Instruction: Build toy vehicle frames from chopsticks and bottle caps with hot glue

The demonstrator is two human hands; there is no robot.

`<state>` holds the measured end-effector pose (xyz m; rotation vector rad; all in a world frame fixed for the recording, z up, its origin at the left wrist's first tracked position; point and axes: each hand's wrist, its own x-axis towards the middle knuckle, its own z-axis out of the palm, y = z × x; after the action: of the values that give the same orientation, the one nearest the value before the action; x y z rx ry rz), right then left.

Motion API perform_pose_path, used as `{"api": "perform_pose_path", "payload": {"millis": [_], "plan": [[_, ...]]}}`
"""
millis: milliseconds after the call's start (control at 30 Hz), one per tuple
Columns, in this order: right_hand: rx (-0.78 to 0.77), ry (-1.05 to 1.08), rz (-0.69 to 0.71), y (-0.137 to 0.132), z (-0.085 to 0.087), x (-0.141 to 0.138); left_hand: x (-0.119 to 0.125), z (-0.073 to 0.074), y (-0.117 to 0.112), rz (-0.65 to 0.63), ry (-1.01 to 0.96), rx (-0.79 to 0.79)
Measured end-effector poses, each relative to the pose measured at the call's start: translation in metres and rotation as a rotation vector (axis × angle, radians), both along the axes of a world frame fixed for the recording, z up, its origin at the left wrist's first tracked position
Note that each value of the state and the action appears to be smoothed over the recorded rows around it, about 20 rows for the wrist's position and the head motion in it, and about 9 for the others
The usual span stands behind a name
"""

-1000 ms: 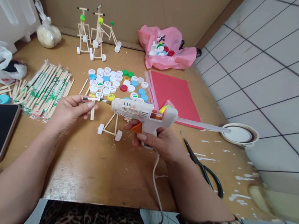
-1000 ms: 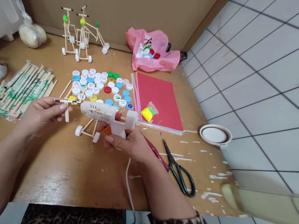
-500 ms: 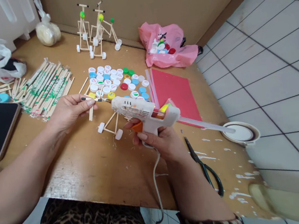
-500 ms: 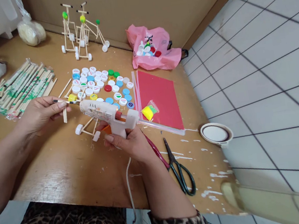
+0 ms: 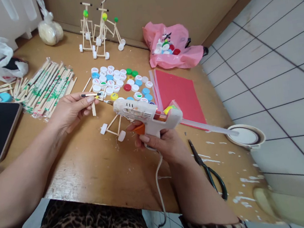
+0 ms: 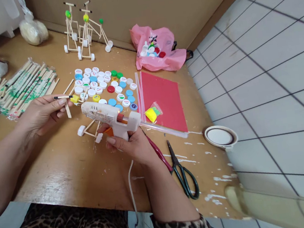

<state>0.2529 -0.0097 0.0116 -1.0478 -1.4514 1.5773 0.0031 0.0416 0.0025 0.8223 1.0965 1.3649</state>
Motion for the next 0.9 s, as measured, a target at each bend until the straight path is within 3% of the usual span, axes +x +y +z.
{"api": "perform_pose_path", "payload": {"millis": [400,533,667,900], "plan": [[0.006,-0.028,0.013,0.000,0.001,0.000,-0.002,0.001,-0.001,0.010,0.107,-0.037],[0.006,-0.019,0.039,0.001,0.001,-0.002,-0.007,-0.003,0.002,-0.038,0.038,-0.026],[0.004,-0.045,0.054,0.001,0.000,-0.002,-0.004,0.002,0.001,0.013,-0.003,-0.050],[0.050,-0.092,0.107,0.002,-0.002,-0.001,-0.003,0.005,-0.001,-0.011,0.127,-0.073]]}}
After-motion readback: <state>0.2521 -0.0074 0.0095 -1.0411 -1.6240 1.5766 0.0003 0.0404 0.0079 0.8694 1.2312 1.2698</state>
